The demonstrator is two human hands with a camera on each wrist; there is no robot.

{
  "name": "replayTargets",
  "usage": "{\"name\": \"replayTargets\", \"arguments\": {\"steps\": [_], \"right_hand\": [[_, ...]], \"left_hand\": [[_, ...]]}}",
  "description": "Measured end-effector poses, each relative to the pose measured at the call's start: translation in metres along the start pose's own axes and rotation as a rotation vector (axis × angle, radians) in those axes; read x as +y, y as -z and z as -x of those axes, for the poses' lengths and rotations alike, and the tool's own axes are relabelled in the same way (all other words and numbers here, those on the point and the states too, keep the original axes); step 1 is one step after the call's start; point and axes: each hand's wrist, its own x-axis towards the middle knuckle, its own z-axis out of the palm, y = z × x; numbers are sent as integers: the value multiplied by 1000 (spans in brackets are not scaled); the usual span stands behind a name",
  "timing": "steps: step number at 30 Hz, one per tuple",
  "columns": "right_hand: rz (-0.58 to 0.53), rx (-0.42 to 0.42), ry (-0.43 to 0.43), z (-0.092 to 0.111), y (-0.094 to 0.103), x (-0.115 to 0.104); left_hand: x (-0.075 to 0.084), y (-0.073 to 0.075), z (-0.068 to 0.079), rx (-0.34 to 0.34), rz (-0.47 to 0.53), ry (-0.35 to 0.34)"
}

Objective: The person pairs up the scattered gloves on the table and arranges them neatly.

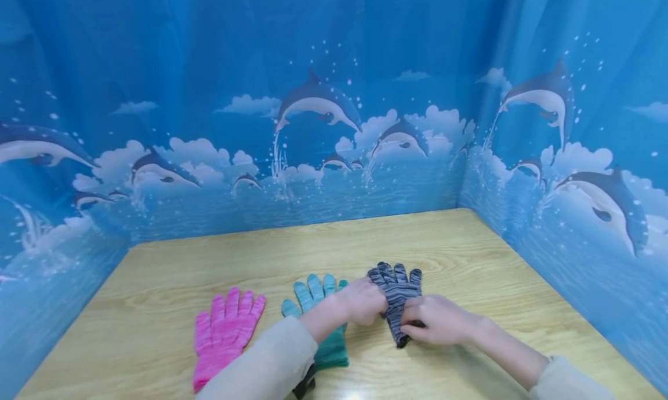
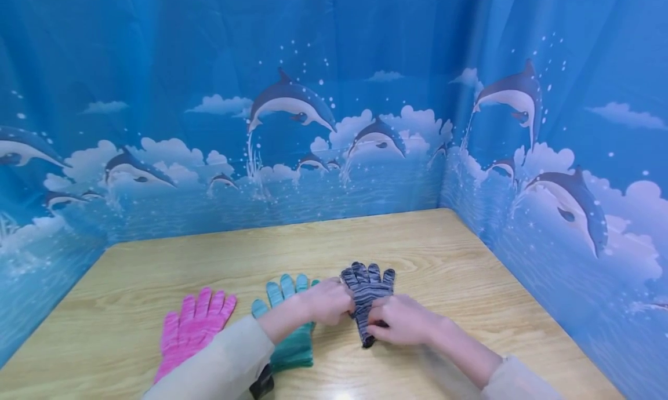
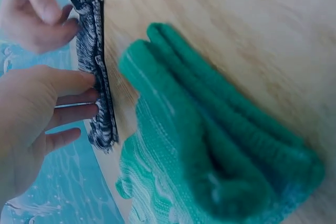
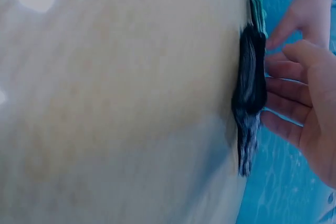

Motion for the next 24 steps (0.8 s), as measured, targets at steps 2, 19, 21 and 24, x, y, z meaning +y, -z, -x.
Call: {"name": "replayTargets", "arguments": {"steps": [2,19,21,24], "right_hand": [[-32,37,-49,1,3,5],[140,117,-386,-2,23,66],[143,107,-422,-4,21,69],[144,89,-461,-6,17,73]], "left_hand": [[3,2,1,25,-7,-27],[37,4,-1,150,-64,-206],[39,3,-1,160,-83,-213],[41,1,-1,162,-91,-216]]}}
